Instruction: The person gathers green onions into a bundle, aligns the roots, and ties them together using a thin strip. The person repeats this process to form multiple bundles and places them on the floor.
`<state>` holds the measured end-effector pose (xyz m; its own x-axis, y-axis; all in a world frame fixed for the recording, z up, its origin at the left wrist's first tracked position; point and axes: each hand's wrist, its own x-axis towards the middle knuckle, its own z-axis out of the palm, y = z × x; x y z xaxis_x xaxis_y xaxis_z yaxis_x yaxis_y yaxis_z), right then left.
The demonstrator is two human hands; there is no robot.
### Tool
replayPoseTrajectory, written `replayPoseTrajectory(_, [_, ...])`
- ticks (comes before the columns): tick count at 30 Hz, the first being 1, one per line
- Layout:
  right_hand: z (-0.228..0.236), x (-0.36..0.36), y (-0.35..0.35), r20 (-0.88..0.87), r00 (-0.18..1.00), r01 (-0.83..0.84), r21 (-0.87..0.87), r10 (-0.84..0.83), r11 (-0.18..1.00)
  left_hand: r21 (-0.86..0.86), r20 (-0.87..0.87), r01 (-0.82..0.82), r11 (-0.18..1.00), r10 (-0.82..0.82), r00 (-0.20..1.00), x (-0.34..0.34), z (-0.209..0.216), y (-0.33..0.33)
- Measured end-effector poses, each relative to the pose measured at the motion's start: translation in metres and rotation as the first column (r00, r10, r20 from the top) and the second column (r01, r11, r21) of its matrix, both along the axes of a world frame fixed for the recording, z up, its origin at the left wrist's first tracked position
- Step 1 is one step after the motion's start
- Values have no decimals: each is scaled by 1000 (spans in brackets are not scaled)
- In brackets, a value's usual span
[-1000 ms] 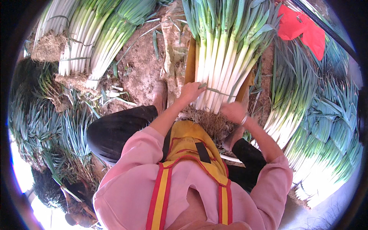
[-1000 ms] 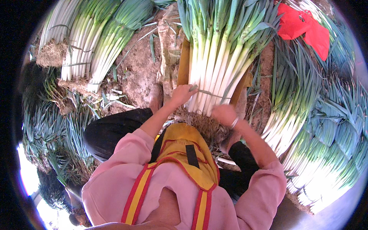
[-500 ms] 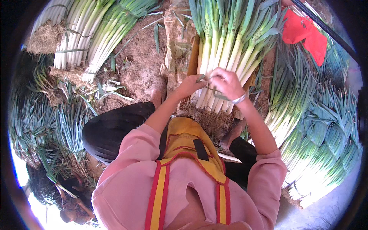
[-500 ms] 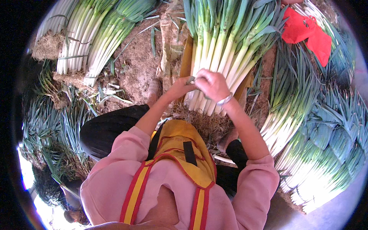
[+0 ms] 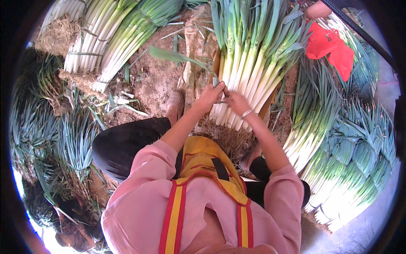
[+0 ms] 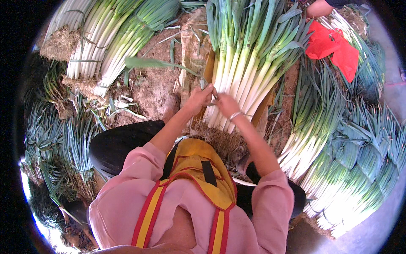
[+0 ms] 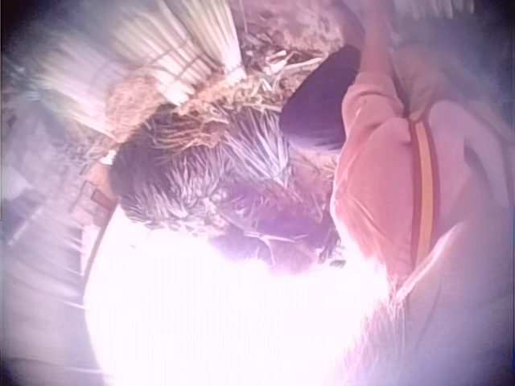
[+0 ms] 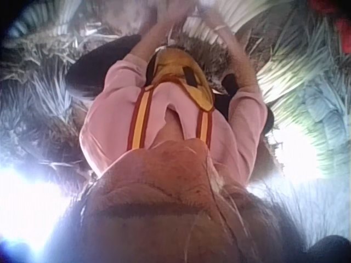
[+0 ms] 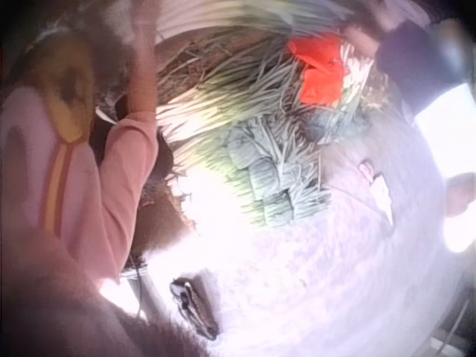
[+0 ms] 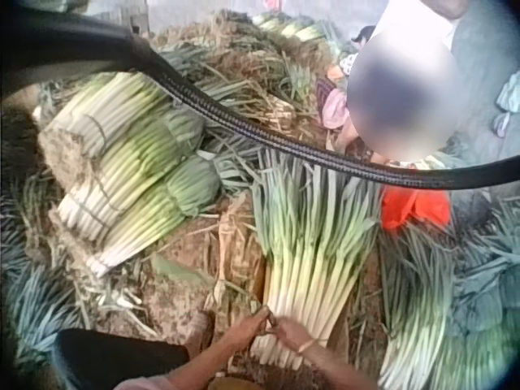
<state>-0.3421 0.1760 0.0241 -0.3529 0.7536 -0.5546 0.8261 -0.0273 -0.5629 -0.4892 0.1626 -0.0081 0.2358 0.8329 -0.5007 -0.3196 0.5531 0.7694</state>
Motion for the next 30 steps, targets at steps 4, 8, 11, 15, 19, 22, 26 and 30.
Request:
replayPoseTrajectory(4, [-55, 5, -23, -425, 782, 470, -80, -457, 879, -99, 67, -253, 962, 261, 963, 6, 7, 1])
replayPoseTrajectory(8, [-44, -1, -17, 93, 990, 95, 147, -109, 985, 185, -14, -312, 932, 320, 947, 17, 14, 2])
replayPoseTrajectory(11, [-30, -5, -18, 184, 936, -331, 172, 300, 928, 412, -223, -83, 908, 189, 956, 21, 15, 2])
replayPoseTrajectory(15, [-29, 14, -14, -94, 995, -23, 122, 35, 992, 270, -114, 63, 961, -33, 993, 9, 7, 0])
replayPoseTrajectory(19, [-33, 40, -4, -457, 877, 174, 8, -151, 985, 84, -58, 234, 969, -229, 972, 2, -10, -5])
replayPoseTrajectory(22, [-34, 42, -1, -286, 957, 74, 377, 40, 923, 237, -423, 362, 901, -239, 874, 13, -23, -13])
replayPoseTrajectory(26, [-38, 24, -3, -143, 971, -3, 797, 193, 604, 7, -383, 191, 981, -174, 907, 21, -31, -10])
replayPoseTrajectory(30, [-39, 23, -7, -125, 975, 7, 848, 186, 530, -269, -30, 95, 958, -107, 994, 17, -29, -3])
